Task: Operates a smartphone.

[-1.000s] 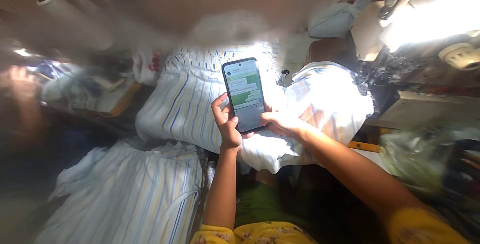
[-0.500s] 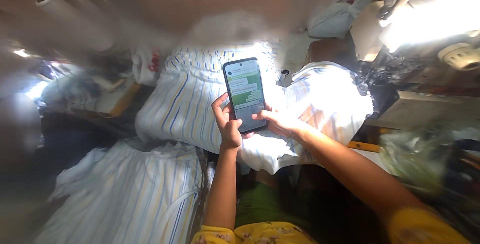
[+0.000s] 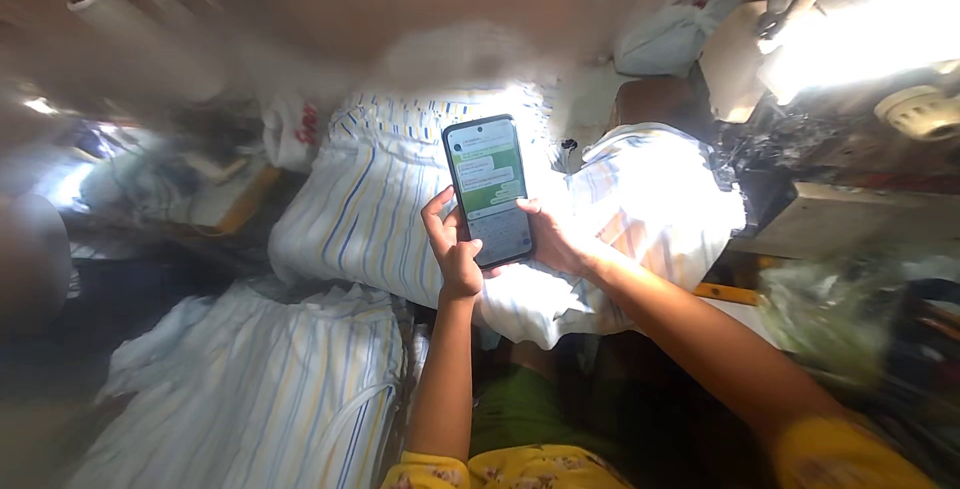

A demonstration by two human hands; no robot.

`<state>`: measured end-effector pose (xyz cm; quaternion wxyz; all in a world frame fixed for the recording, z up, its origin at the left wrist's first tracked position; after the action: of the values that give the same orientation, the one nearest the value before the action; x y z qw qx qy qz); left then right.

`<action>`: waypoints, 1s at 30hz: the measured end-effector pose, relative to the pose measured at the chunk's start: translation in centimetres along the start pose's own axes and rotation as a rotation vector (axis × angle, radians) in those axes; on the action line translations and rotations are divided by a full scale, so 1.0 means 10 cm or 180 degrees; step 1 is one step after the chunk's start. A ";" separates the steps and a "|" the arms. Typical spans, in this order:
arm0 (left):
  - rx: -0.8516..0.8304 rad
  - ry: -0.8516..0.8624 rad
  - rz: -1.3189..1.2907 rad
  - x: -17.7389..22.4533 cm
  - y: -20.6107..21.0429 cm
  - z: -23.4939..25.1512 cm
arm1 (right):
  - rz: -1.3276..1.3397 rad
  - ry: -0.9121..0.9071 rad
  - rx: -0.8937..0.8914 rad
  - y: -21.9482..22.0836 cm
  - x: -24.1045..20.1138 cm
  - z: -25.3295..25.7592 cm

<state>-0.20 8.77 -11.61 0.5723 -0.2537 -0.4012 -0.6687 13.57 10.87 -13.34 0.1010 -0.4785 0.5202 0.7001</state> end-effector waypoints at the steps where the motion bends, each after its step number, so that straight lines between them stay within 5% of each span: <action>1: -0.0002 0.0012 -0.0001 0.00 0.00 0.00 | 0.0014 0.0005 -0.0004 0.00 0.00 0.00; 30: -0.0076 0.0136 0.0057 0.01 0.00 0.00 | 0.0131 -0.0175 -0.0112 0.04 -0.05 -0.04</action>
<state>-0.23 8.71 -11.47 0.5836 -0.2498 -0.3785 -0.6736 13.83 10.52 -12.75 0.0923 -0.4501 0.5146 0.7239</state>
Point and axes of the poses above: each hand's wrist, its own z-axis towards the middle knuckle, its own y-axis out of the palm, x = y × z, the point moved 4 cm from there along z, towards the middle knuckle, and after that the axes turned 3 degrees about -y, right-handed, at the moved point
